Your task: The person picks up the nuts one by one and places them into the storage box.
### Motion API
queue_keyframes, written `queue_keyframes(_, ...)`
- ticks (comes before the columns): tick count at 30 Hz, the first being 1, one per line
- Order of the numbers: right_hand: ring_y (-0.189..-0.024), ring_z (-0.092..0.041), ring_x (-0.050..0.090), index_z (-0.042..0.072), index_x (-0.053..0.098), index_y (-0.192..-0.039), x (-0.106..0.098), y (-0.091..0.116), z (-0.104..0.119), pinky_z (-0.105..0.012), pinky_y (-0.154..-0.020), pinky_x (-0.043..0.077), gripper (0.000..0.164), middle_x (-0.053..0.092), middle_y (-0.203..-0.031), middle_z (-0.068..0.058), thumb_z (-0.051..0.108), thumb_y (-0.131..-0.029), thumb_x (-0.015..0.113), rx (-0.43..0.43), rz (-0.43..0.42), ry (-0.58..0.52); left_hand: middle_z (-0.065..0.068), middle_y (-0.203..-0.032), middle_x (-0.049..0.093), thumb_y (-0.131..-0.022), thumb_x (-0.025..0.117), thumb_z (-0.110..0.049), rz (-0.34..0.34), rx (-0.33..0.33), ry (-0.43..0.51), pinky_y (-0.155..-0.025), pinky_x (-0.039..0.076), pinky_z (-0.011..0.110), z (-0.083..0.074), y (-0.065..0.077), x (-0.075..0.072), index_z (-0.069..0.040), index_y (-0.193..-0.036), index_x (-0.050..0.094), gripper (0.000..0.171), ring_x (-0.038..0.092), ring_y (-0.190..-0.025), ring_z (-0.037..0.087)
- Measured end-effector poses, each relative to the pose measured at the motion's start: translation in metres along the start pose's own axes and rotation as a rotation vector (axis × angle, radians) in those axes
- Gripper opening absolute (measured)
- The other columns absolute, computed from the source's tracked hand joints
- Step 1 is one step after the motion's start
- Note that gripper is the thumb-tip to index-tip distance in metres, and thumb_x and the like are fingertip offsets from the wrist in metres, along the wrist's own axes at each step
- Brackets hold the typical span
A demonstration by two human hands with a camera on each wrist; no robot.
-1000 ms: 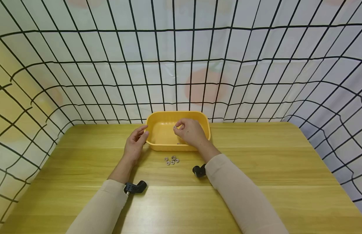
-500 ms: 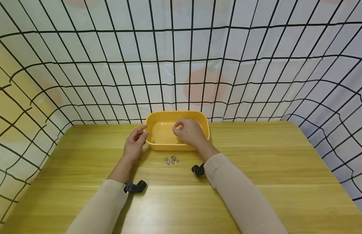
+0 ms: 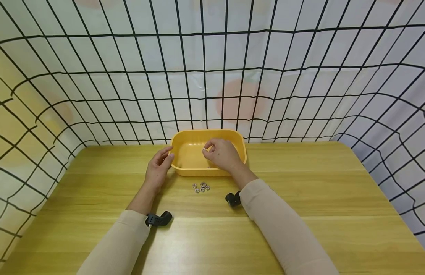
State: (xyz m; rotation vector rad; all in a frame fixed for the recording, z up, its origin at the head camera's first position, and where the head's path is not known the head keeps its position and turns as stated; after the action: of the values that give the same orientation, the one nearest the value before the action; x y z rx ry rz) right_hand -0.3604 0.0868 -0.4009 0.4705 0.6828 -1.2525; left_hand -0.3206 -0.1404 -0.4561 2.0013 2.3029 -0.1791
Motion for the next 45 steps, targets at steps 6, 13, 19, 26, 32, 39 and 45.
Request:
queue_keyframes(6,-0.064,-0.015,0.058,0.014,0.071,-0.108,0.000,0.000,0.000,-0.028,-0.061,0.047,0.020,0.071,-0.086,-0.002,0.029,-0.096,0.070,-0.003,-0.002,0.001,0.012,-0.146,0.054,-0.103,0.062,-0.034,-0.002,-0.010,-0.003,-0.114,0.044,0.047,0.000,0.000,-0.001,-0.023,-0.140,0.062,0.039,0.052,-0.136,0.029)
queue_keyframes(13,-0.064,-0.015,0.057,0.015,0.072,-0.108,0.000,0.001,-0.001,-0.028,-0.061,0.047,0.019,0.071,-0.086,-0.002,0.029,-0.096,0.070,-0.001,-0.012,0.008,0.012,-0.146,0.055,-0.103,0.062,-0.034,0.002,-0.007,-0.005,-0.114,0.044,0.048,0.001,0.001,0.000,-0.024,-0.140,0.062,0.038,0.051,-0.137,0.028)
queue_keyframes(19,-0.063,-0.015,0.056,0.014,0.072,-0.109,0.000,0.001,-0.002,-0.028,-0.060,0.047,0.020,0.071,-0.086,-0.003,0.029,-0.096,0.070,0.002,-0.013,0.008,0.012,-0.146,0.054,-0.103,0.062,-0.033,0.001,-0.005,-0.001,-0.114,0.044,0.047,0.002,0.001,0.000,-0.024,-0.140,0.062,0.038,0.051,-0.137,0.029)
queue_keyframes(26,-0.057,-0.015,0.050,0.017,0.070,-0.111,-0.007,0.003,0.001,-0.024,-0.050,0.039,0.020,0.069,-0.087,-0.002,0.031,-0.097,0.070,0.015,-0.069,-0.059,0.011,-0.146,0.054,-0.103,0.062,-0.032,-0.004,-0.017,0.011,-0.114,0.043,0.047,0.003,0.001,0.000,-0.024,-0.139,0.063,0.037,0.051,-0.137,0.029)
queue_keyframes(32,-0.058,-0.016,0.049,0.014,0.072,-0.111,-0.024,0.008,0.011,-0.022,-0.047,0.035,0.020,0.069,-0.084,-0.002,0.029,-0.096,0.071,-0.071,-0.201,-0.112,0.009,-0.147,0.054,-0.103,0.063,-0.034,0.002,-0.012,0.009,-0.114,0.044,0.047,0.000,0.000,0.002,-0.025,-0.139,0.063,0.038,0.050,-0.138,0.027)
queue_keyframes(39,-0.062,-0.019,0.051,0.014,0.074,-0.106,-0.032,0.023,0.032,-0.022,-0.050,0.038,0.017,0.068,-0.081,-0.002,0.027,-0.094,0.073,-0.157,-0.233,-0.171,0.010,-0.147,0.054,-0.102,0.063,-0.035,-0.001,-0.012,0.015,-0.115,0.043,0.047,-0.002,0.001,0.001,-0.025,-0.139,0.063,0.038,0.051,-0.138,0.028)
queue_keyframes(45,-0.063,-0.020,0.050,0.015,0.074,-0.105,-0.029,0.040,0.041,-0.022,-0.050,0.038,0.015,0.066,-0.080,-0.002,0.025,-0.094,0.075,-0.152,-0.194,-0.203,0.011,-0.146,0.054,-0.102,0.063,-0.034,0.000,-0.018,0.017,-0.115,0.043,0.047,0.000,0.001,0.000,-0.025,-0.139,0.063,0.038,0.051,-0.137,0.028)
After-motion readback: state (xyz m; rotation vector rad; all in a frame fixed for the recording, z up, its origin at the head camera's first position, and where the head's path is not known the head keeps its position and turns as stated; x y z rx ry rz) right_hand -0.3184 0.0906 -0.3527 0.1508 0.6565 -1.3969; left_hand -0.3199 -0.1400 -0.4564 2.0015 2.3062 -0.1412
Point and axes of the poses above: each hand's wrist, its own y-axis away from the middle knuckle, its own x-axis out of the palm, z = x × y, the point moved 9 cm from there along -y, towards the middle knuckle
